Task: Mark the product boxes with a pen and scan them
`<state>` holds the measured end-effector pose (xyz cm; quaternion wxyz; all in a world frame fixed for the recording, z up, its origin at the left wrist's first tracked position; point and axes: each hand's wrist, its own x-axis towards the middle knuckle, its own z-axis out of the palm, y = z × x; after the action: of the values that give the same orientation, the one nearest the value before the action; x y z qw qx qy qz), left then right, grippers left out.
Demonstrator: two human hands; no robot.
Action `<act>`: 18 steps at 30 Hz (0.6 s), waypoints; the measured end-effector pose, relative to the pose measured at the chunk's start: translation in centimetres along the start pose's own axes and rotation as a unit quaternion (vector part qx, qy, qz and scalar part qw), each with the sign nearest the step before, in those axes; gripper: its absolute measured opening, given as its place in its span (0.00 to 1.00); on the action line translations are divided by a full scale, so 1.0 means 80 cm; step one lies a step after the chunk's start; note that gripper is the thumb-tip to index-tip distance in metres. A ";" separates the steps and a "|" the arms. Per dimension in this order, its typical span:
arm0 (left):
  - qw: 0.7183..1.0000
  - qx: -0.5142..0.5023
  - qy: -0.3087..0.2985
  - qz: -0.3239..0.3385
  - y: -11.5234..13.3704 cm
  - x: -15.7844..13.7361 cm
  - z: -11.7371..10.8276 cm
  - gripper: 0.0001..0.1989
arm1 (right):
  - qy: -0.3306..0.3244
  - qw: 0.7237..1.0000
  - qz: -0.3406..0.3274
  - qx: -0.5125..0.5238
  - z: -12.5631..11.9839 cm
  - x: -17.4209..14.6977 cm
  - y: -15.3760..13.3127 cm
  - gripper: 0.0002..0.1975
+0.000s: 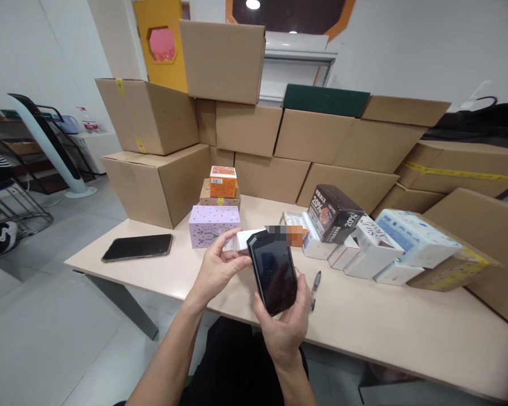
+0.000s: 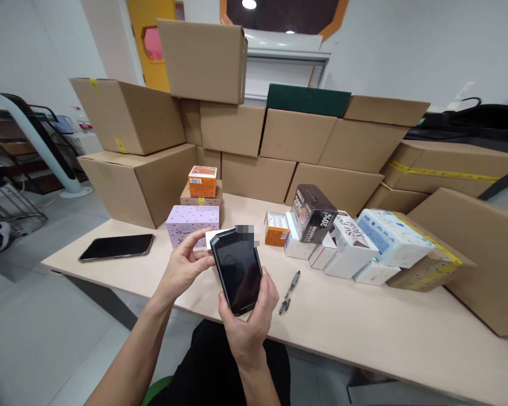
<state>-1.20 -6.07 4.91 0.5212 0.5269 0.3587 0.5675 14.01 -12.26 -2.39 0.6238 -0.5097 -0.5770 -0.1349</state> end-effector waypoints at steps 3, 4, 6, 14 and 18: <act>1.000 -0.003 -0.001 0.001 0.000 0.000 0.000 0.37 | -0.003 1.000 -0.005 -0.001 -0.002 0.003 0.001 0.48; 1.000 -0.005 -0.002 0.001 0.000 0.000 0.000 0.37 | -0.005 1.000 -0.005 -0.001 -0.002 0.003 0.001 0.47; 1.000 -0.010 -0.003 0.001 0.000 0.000 0.001 0.37 | -0.008 1.000 -0.004 0.002 -0.002 0.003 0.002 0.47; 1.000 -0.007 -0.005 -0.006 0.000 -0.001 0.002 0.38 | -0.011 1.000 0.005 0.010 0.000 0.000 0.004 0.47; 1.000 -0.014 0.003 0.007 0.000 -0.001 0.004 0.37 | -0.008 1.000 0.006 0.015 0.000 0.000 0.005 0.47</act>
<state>-0.87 -6.23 4.96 0.5233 0.5207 0.3486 0.5775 14.33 -12.11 -2.61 0.6275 -0.5050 -0.5807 -0.1185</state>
